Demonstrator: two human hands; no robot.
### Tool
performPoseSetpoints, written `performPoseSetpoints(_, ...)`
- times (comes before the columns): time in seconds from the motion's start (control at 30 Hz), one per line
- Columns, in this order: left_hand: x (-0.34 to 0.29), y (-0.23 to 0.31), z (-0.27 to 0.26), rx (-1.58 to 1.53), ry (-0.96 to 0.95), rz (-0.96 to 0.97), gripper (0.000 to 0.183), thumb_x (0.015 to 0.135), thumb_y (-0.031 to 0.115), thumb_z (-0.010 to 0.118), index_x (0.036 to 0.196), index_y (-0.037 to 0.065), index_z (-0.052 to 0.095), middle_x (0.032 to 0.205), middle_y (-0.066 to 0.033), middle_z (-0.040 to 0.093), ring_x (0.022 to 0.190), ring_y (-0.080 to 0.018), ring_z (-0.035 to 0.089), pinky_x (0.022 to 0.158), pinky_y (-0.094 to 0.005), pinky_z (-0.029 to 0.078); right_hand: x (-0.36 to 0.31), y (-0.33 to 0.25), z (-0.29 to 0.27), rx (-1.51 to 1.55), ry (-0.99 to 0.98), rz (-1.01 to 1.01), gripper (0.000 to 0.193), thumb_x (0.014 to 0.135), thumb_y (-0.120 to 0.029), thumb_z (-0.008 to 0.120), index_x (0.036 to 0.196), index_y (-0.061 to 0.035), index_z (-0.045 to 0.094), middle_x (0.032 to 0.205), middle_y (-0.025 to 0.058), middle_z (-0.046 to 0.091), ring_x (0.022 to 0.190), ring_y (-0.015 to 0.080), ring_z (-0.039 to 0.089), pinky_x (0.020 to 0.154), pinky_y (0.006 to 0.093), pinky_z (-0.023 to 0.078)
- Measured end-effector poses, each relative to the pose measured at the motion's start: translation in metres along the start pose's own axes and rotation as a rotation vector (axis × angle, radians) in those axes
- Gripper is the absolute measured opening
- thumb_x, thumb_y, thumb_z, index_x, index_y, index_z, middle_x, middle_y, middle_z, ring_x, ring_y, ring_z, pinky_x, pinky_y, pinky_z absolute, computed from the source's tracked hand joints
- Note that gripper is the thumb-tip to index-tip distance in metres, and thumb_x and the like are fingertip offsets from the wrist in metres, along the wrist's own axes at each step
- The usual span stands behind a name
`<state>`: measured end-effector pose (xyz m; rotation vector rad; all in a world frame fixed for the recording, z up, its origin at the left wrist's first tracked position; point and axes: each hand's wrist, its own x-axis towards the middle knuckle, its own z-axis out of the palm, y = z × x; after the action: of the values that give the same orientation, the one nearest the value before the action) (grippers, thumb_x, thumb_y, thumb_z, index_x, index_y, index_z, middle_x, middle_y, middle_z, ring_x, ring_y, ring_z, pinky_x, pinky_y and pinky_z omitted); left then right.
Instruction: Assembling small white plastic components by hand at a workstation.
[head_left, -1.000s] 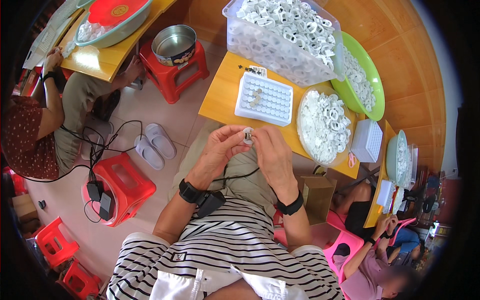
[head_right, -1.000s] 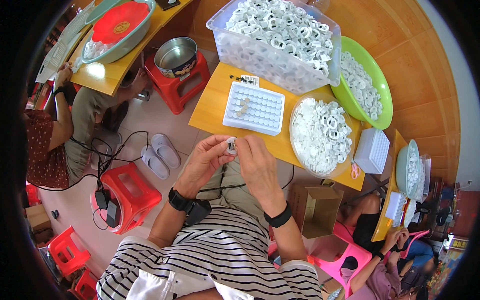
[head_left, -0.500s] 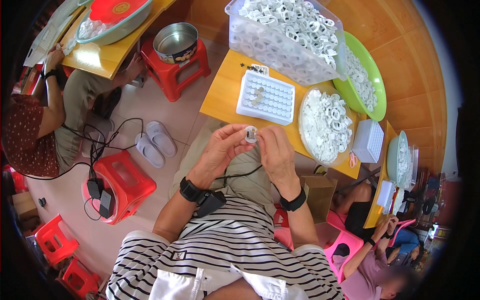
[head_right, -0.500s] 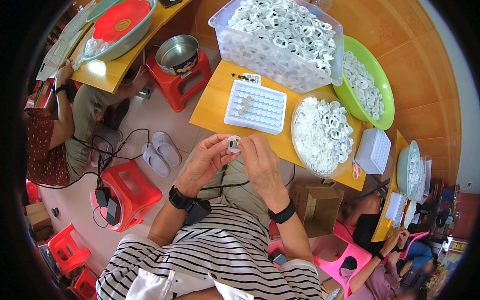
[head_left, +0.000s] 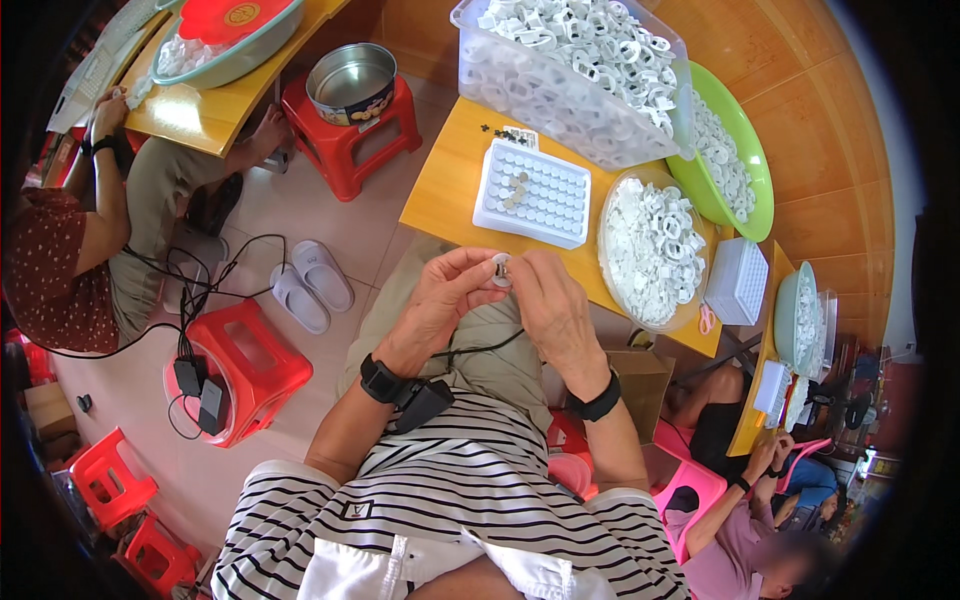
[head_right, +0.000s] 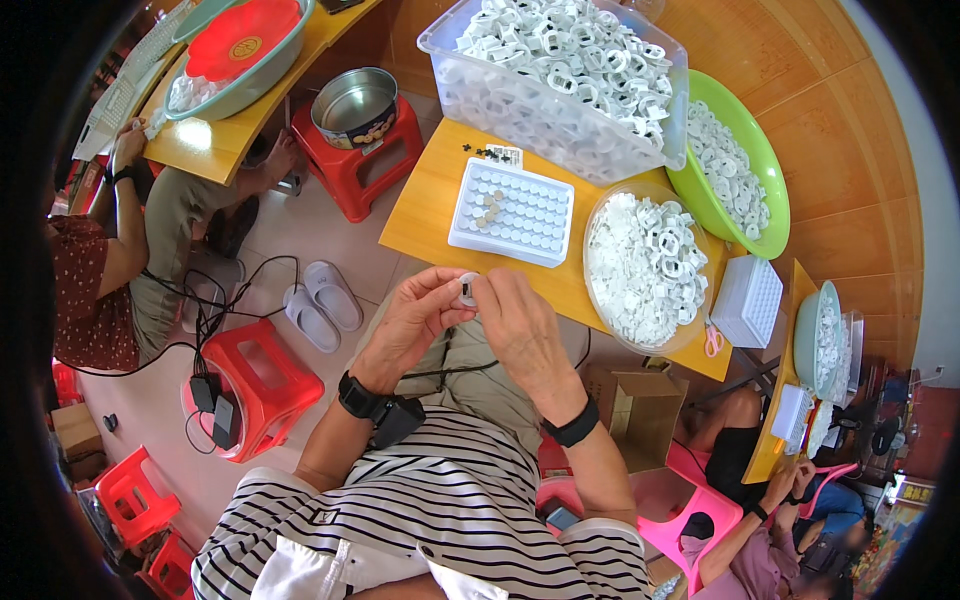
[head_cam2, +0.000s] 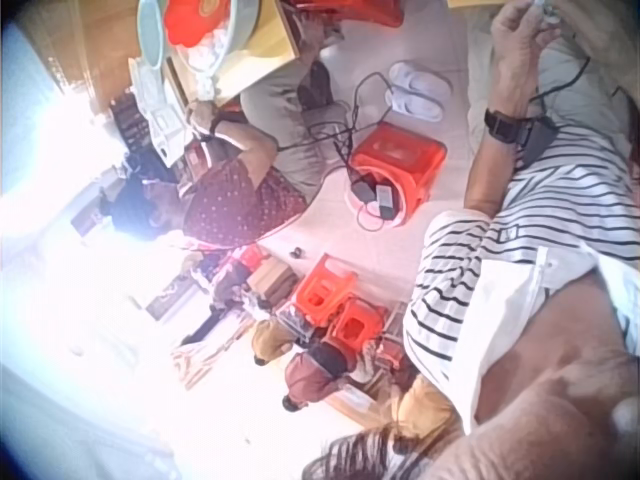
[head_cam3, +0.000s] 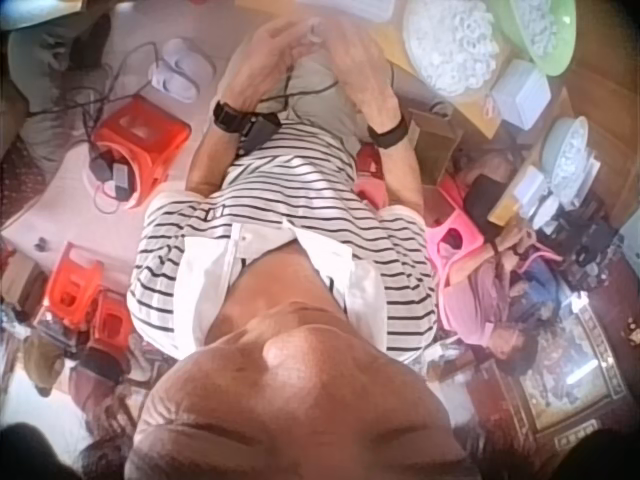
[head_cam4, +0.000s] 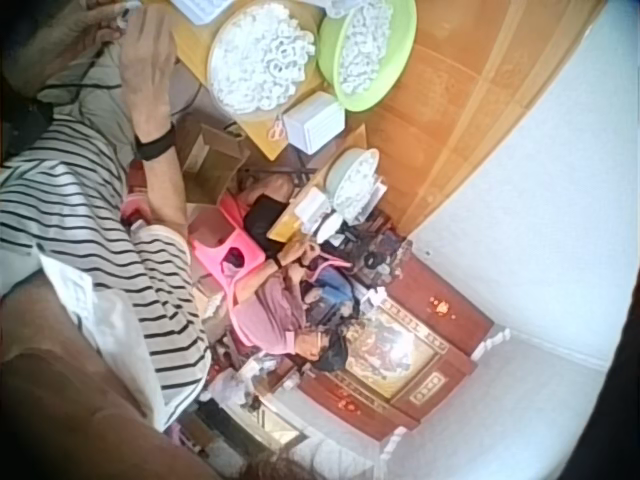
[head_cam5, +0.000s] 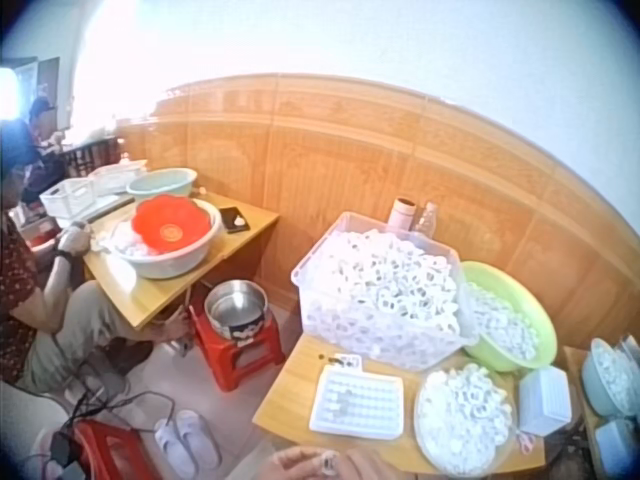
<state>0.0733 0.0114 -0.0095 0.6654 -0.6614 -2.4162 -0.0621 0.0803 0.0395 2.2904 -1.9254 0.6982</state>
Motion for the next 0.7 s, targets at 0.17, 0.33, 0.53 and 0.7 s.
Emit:
performPoseSetpoints(0.17,0.0010,-0.0033,-0.0039,0.005,0.001,-0.017,0.018,0.086,0.013,0.058,0.100,0.002,0.060,0.089,-0.0029,0.062,0.075,-0.0090,0.059,0.071,-0.0232,0.051,0.0021,0.0007,-0.0025,-0.003,-0.064,-0.040,0.028,0.067,-0.001,0.056,0.095,-0.0015,0.051,0.081,0.0093,0.045,0.074,0.0244,0.051,0.059,0.0330,0.045)
performPoseSetpoints(0.33,0.0013,-0.0043,-0.0022,0.068,0.008,-0.025,0.018,0.086,0.013,0.058,0.099,0.001,0.061,0.089,-0.0030,0.062,0.075,-0.0084,0.058,0.071,-0.0230,0.051,-0.0004,0.0055,-0.0043,0.166,-0.135,0.071,0.024,0.069,-0.001,0.056,0.093,-0.0025,0.051,0.081,0.0096,0.045,0.074,0.0269,0.051,0.058,0.0350,0.045)
performPoseSetpoints(0.53,0.0014,-0.0039,-0.0038,0.066,-0.037,-0.026,0.018,0.086,0.014,0.058,0.100,0.001,0.060,0.089,-0.0029,0.062,0.076,-0.0082,0.058,0.071,-0.0227,0.051,0.0023,0.0040,-0.0054,0.220,-0.053,0.133,0.016,0.073,0.002,0.055,0.088,-0.0023,0.052,0.080,0.0097,0.046,0.074,0.0277,0.052,0.058,0.0365,0.044)
performPoseSetpoints(0.7,0.0007,-0.0051,-0.0045,0.014,-0.025,-0.025,0.019,0.087,0.014,0.058,0.101,0.001,0.060,0.091,-0.0032,0.061,0.077,-0.0080,0.058,0.072,-0.0229,0.050,0.0021,0.0044,-0.0019,0.204,-0.062,0.095,0.011,0.077,0.001,0.055,0.087,-0.0029,0.052,0.078,0.0097,0.046,0.073,0.0272,0.053,0.057,0.0354,0.044)
